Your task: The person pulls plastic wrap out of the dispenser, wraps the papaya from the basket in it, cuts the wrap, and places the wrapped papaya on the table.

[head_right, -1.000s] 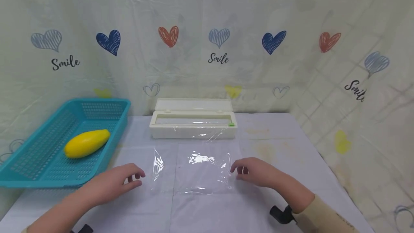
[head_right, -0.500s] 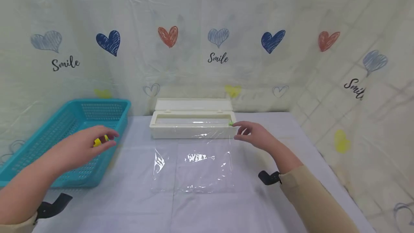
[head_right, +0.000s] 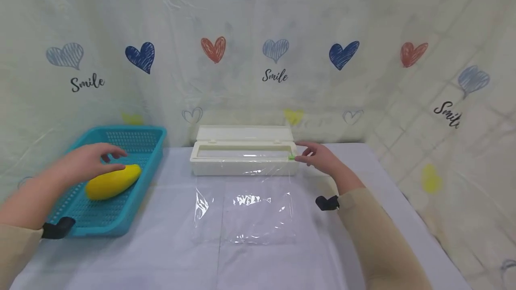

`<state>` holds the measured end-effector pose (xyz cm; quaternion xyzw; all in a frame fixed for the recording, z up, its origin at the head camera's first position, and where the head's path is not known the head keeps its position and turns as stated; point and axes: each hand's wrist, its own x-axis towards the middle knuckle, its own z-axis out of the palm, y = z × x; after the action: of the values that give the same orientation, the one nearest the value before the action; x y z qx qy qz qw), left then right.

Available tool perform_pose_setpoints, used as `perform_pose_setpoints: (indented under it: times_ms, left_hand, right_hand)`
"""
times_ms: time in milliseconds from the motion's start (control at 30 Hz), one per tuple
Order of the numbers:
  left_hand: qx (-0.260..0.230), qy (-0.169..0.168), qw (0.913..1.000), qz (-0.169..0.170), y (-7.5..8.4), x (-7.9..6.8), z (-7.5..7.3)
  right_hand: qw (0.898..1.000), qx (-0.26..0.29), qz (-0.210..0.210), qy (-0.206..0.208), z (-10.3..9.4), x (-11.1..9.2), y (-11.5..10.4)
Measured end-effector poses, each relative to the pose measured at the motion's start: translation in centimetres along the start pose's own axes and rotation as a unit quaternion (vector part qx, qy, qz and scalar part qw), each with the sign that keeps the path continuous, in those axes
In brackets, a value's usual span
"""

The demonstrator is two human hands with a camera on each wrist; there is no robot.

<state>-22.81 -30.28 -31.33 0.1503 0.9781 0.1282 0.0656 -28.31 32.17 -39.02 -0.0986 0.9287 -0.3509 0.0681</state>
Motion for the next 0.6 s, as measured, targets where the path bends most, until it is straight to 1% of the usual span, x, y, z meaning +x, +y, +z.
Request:
perform_pose_setpoints:
  times_ms: [133,233,333,467,600]
  left_hand:
    - [0.009,-0.022,0.9997,-0.012,-2.4,0.7,0.3]
    - [0.005,-0.053,0.9982,-0.028,-3.7,1.0,0.6]
    - [0.001,-0.083,0.9954,-0.047,-4.8,1.1,1.0]
    - [-0.001,-0.104,0.9932,-0.054,-5.7,1.6,1.3]
    - [-0.001,-0.125,0.9905,-0.056,-5.9,2.2,1.4]
  right_hand:
    - [1.0,-0.014,0.011,-0.018,0.1,0.7,0.7]
    - [0.999,-0.016,0.018,-0.039,0.3,1.1,1.1]
    - [0.998,-0.007,0.019,-0.057,0.7,1.3,1.4]
    - [0.998,0.008,0.013,-0.062,0.9,1.5,1.7]
    - [0.998,0.012,0.014,-0.061,1.0,1.7,1.9]
